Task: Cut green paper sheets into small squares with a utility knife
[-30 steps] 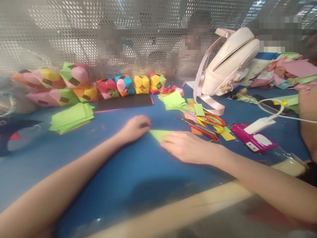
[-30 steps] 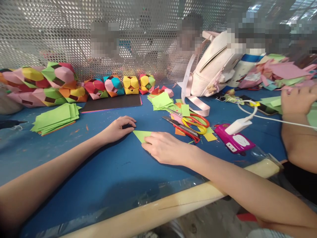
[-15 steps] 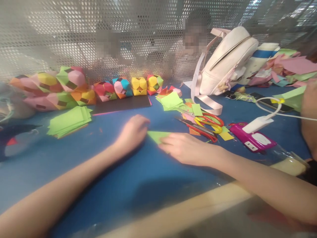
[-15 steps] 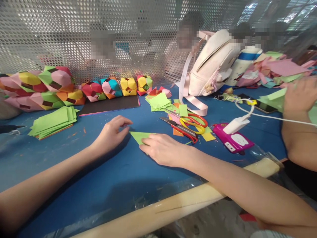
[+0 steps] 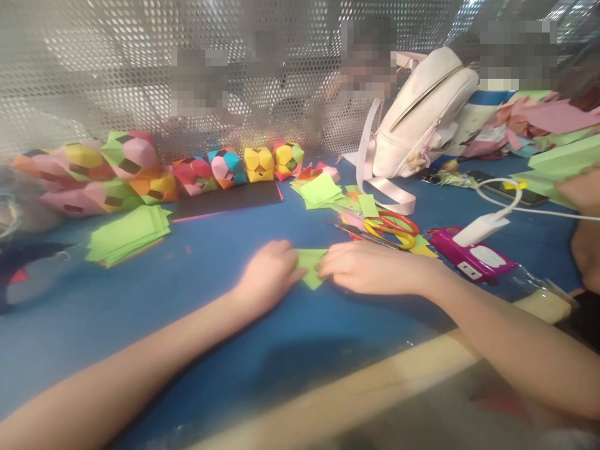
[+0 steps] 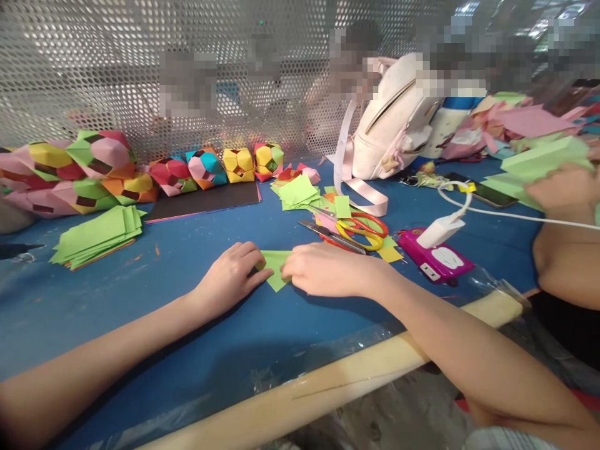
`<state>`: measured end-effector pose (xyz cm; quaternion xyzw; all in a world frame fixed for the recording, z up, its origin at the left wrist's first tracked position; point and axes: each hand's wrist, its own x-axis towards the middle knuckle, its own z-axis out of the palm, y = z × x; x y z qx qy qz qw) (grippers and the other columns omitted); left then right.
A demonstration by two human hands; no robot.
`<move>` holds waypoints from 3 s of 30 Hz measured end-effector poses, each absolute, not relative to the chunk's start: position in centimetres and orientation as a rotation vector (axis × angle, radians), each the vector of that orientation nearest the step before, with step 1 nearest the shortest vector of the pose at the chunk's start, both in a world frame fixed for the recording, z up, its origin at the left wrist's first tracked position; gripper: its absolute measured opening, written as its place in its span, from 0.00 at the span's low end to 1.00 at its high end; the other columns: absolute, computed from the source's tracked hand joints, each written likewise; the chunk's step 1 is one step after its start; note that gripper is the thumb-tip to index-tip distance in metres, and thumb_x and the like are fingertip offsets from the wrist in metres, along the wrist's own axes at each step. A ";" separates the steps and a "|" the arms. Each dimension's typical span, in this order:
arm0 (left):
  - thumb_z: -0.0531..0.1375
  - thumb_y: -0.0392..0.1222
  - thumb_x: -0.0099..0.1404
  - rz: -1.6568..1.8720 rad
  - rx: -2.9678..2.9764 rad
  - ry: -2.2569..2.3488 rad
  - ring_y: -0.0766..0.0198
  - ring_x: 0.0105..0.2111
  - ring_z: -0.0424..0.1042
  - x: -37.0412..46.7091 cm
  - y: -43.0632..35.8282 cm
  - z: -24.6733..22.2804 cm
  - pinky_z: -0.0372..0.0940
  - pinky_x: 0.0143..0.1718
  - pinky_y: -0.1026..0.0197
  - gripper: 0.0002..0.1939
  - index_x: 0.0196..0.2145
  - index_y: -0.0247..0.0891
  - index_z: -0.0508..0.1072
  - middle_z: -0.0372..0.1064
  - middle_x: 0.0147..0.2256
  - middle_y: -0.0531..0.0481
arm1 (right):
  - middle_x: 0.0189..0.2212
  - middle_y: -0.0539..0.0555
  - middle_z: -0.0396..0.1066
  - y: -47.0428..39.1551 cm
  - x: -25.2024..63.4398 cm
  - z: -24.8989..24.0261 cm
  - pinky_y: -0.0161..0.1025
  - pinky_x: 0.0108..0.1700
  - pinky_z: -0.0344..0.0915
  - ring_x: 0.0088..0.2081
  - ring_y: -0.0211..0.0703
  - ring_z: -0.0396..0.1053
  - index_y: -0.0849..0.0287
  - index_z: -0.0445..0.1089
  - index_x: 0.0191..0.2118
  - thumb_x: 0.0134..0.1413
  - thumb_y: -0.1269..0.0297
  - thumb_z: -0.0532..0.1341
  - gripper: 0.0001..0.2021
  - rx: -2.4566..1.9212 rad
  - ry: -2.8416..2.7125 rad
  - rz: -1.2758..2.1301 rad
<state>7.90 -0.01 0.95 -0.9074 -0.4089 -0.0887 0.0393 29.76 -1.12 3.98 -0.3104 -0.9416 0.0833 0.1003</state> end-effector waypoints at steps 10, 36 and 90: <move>0.53 0.46 0.70 -0.376 -2.755 -1.185 0.58 0.34 0.66 7.9 -0.2 0.6 0.63 0.37 0.56 0.13 0.33 0.35 0.69 0.67 0.33 0.45 | 0.43 0.65 0.73 0.4 26.9 1.3 0.49 0.46 0.66 0.43 0.48 0.70 0.68 0.65 0.54 0.57 0.78 0.51 0.19 -0.916 -2.684 0.063; 0.49 0.36 0.71 -0.266 -2.809 -0.995 0.54 0.42 0.71 8.3 -0.5 0.0 0.69 0.42 0.54 0.10 0.43 0.32 0.68 0.70 0.41 0.38 | 0.53 0.74 0.67 -2.7 27.3 1.6 0.52 0.50 0.69 0.55 0.58 0.67 0.76 0.55 0.61 0.57 0.77 0.50 0.25 -1.101 -2.761 -0.030; 0.54 0.34 0.65 -0.693 -2.962 -0.869 0.59 0.36 0.69 5.9 0.7 1.5 0.63 0.38 0.56 0.07 0.35 0.36 0.72 0.71 0.35 0.44 | 0.27 0.54 0.71 1.0 29.0 1.6 0.41 0.35 0.52 0.31 0.42 0.63 0.61 0.70 0.27 0.53 0.77 0.57 0.08 -0.914 -2.572 -0.285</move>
